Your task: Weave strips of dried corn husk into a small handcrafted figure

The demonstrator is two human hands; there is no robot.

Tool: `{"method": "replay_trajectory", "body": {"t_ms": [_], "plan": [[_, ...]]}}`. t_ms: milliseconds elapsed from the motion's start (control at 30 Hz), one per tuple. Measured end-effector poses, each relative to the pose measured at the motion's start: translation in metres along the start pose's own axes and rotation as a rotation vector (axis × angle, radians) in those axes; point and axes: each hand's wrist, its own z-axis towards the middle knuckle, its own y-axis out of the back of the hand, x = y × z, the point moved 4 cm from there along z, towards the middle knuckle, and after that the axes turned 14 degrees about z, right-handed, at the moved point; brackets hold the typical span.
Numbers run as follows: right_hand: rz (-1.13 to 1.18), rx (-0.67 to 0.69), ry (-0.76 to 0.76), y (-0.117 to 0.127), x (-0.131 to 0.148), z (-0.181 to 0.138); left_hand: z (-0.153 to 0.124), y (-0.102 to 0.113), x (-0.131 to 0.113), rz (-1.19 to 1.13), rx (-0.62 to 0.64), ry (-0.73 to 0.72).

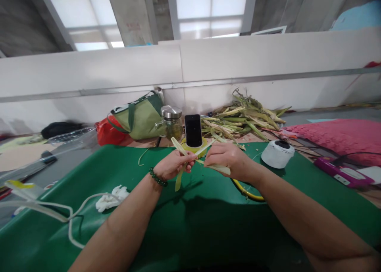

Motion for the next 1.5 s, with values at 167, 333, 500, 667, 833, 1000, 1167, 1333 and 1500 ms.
{"method": "replay_trajectory", "body": {"t_ms": [167,333,500,667,833,1000,1167,1333,1500], "plan": [[-0.05,-0.005,0.03,0.001,0.003,0.001,-0.001,0.002,-0.001,0.044,0.012,0.006],[-0.062,0.024,0.005,0.0,0.0,0.0,0.001,0.005,0.0,0.034,-0.013,-0.01],[0.063,0.097,-0.117,-0.001,-0.009,-0.002,0.005,0.006,0.002,0.071,-0.107,-0.008],[0.171,-0.246,-0.285,0.006,-0.018,-0.001,0.006,-0.011,0.007,0.3,-0.169,-0.076],[0.212,-0.163,-0.451,-0.018,-0.031,0.001,0.001,-0.033,0.008,0.376,-0.132,-0.163],[0.295,-0.19,-0.431,-0.018,-0.032,0.001,-0.003,-0.036,0.005,0.25,-0.028,-0.125],[0.281,-0.219,-0.401,-0.013,-0.031,0.0,-0.001,-0.035,0.01,0.21,0.018,-0.12],[0.312,-0.233,-0.379,-0.012,-0.029,0.001,0.0,-0.045,0.016,0.185,0.091,-0.13],[0.3,-0.213,-0.328,-0.011,-0.026,0.002,0.001,-0.054,0.019,0.151,0.135,-0.164]]}}
